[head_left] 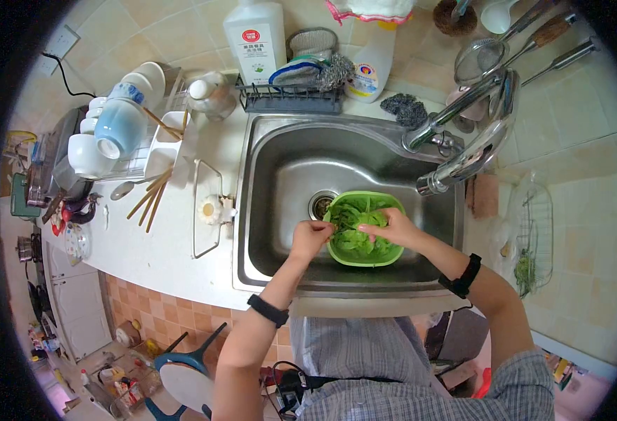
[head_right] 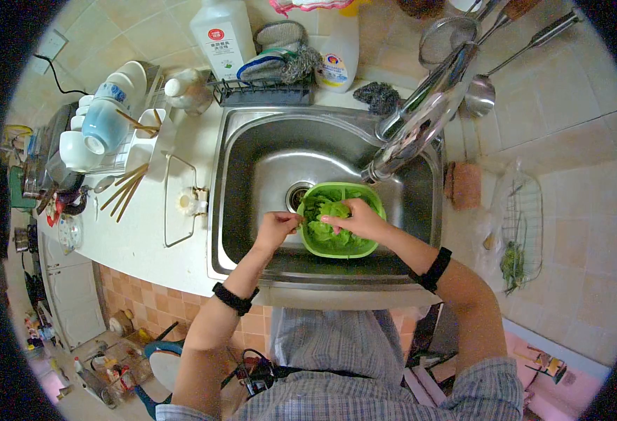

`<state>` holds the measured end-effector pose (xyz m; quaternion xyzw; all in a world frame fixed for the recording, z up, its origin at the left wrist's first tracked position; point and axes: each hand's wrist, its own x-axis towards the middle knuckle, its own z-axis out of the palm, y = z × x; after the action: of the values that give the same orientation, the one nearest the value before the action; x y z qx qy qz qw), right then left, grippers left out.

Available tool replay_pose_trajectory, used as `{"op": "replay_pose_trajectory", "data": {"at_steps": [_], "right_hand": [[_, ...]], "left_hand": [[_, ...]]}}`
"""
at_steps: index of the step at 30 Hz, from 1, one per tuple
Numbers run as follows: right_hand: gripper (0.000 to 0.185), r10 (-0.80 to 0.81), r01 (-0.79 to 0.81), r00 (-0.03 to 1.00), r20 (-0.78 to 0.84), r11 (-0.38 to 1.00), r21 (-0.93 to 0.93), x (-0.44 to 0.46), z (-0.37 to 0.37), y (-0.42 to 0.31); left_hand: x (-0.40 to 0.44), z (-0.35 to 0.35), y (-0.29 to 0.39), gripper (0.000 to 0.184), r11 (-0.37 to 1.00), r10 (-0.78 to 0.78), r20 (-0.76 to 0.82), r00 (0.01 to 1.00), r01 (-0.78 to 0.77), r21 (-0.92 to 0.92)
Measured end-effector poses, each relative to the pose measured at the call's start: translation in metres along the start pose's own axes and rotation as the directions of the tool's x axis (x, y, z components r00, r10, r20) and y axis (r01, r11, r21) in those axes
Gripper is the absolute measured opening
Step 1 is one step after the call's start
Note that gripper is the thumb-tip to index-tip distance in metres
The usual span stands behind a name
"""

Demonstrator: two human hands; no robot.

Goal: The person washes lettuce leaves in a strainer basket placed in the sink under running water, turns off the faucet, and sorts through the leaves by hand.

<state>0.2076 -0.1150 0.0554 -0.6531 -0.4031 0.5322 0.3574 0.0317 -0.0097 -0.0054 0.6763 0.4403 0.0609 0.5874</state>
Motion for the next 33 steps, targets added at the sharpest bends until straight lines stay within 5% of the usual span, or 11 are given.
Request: {"op": "replay_pose_trajectory", "data": {"at_steps": [2,3,10,12,19,21,22,24,25,27,33], "right_hand": [[0.025,0.030,-0.030,0.999,-0.017,0.999,-0.027,-0.002,-0.005,-0.001],[0.025,0.030,-0.031,0.999,-0.015,0.999,-0.025,-0.002,-0.005,0.003],[0.024,0.097,-0.096,0.995,0.005,0.978,0.186,0.002,0.004,0.018],[0.022,0.121,-0.119,0.993,0.003,0.976,0.181,0.003,0.007,0.017],[0.027,0.161,-0.153,0.987,-0.015,0.958,0.242,0.003,0.011,0.014],[0.027,0.180,-0.175,0.984,-0.001,0.958,0.228,0.003,0.012,0.013],[0.027,0.200,-0.192,0.979,-0.027,0.962,0.193,0.004,0.013,0.012],[0.026,0.218,-0.209,0.975,-0.047,0.966,0.155,0.006,0.012,0.013],[0.026,0.211,-0.193,0.974,-0.077,0.962,0.193,0.008,0.006,0.015],[0.026,0.202,-0.174,0.974,-0.104,0.958,0.230,0.012,0.000,0.016],[0.043,0.095,-0.106,0.994,-0.058,0.965,-0.240,0.022,0.007,0.052]], "left_hand": [[-0.010,-0.007,0.004,0.017,0.924,-0.065,0.227,0.972,0.144,-0.353],[-0.012,-0.011,0.007,0.020,0.902,-0.160,0.340,0.927,0.277,-0.331],[-0.019,0.003,0.021,0.026,0.824,0.001,0.381,0.925,0.215,-0.524],[-0.024,0.010,0.023,0.022,0.901,0.121,0.276,0.954,0.011,-0.434],[-0.020,0.012,0.011,0.016,0.960,0.136,0.291,0.947,-0.053,-0.275],[-0.020,0.007,0.006,0.014,0.973,0.211,0.203,0.956,-0.225,0.048],[-0.020,0.003,0.002,0.014,0.974,0.208,0.197,0.958,-0.221,0.047],[-0.022,-0.008,-0.005,0.013,0.647,0.442,0.142,0.886,-0.424,0.633],[-0.024,-0.014,-0.009,0.013,0.651,0.441,0.131,0.888,-0.417,0.634],[-0.031,-0.029,-0.013,0.013,0.962,0.162,0.071,0.984,-0.173,0.212],[-0.078,-0.086,-0.015,0.012,0.980,0.148,-0.122,0.981,-0.130,0.148]]}}
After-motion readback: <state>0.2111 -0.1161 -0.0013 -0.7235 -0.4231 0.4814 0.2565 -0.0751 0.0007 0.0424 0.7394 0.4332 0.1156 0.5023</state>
